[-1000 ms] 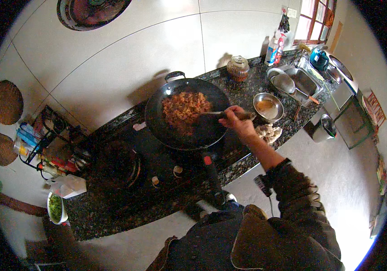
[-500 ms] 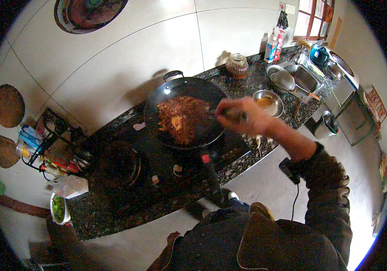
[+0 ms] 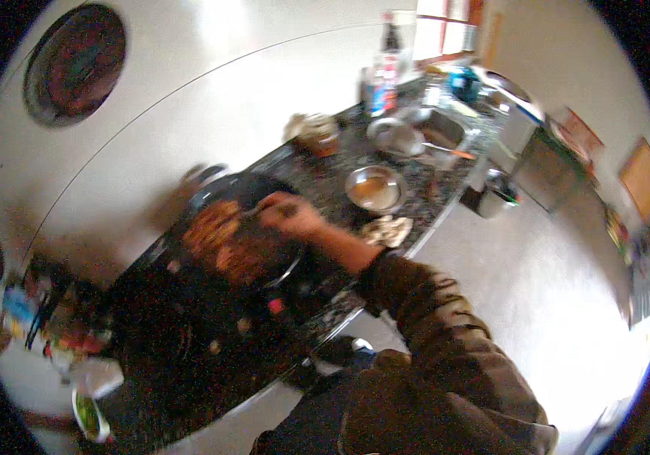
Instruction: The person stirs a large quantity of reddish-brown fried rice in a wok on a gas stove using a metal spatula. The person occasionally uses a spoon to taste the food and adjusts the stove knob.
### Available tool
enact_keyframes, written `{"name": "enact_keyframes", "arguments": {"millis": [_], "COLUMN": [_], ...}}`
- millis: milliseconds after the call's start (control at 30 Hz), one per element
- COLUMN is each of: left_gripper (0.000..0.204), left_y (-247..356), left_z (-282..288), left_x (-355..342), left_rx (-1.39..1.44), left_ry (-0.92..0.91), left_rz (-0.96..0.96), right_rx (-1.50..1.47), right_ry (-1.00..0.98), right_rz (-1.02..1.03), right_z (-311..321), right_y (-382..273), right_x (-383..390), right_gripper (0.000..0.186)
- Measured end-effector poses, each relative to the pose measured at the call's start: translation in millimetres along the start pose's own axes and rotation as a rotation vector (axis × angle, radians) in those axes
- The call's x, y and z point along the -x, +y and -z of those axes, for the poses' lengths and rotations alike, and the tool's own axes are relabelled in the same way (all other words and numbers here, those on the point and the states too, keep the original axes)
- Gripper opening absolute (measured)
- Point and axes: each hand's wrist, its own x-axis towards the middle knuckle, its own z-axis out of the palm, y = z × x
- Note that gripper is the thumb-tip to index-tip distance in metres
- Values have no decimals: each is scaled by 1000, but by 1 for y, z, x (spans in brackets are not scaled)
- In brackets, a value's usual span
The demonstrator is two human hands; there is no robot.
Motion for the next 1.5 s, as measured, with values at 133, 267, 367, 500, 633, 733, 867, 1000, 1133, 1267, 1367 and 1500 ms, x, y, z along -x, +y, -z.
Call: {"name": "enact_keyframes", "arguments": {"millis": [133, 267, 367, 500, 633, 733, 867, 1000, 1133, 1267, 1367, 1500], "left_gripper": [26, 27, 28, 29, 31, 29, 28, 22, 19, 22, 23, 19], "left_y": [19, 27, 24, -3, -32, -53, -39, -3, 16, 5, -16, -40], "left_z": [-11, -8, 0, 25, 52, 50, 56, 43, 21, 21, 23, 35], "left_x": [-18, -26, -27, -16, -14, -22, -26, 3, 43, 53, 41, 20], "left_rx": [-41, -40, -19, 72, 742, 248, 839, 681, 434, 372, 171, 527], "left_ry": [3, -20, -54, -106, -722, -320, -650, -465, -76, -29, 140, -80], "left_rz": [19, 4, -3, -4, 96, -133, 181, 72, 39, 38, 77, 47], "right_rx": [437, 425, 206, 98, -241, -614, -931, -1089, -792, -385, -100, -86], "right_ry": [-115, -38, 129, 60, 190, 383, 579, 704, 667, 323, 183, 232], "right_rz": [609, 436, -1, -248, -308, -406, -279, -340, -413, -416, -404, -356], "right_z": [-9, 20, 54, 64, -4, -67, -82, -25, 22, 44, 53, 40], "right_y": [-49, -100, -117, -107, -61, -28, -4, 0, -25, -81, -107, -77], "right_x": [17, 33, 31, 38, 65, 78, 63, 45, 51, 62, 62, 55], "right_gripper": [22, 22, 31, 32, 27, 23, 23, 31, 42, 38, 36, 29]}}
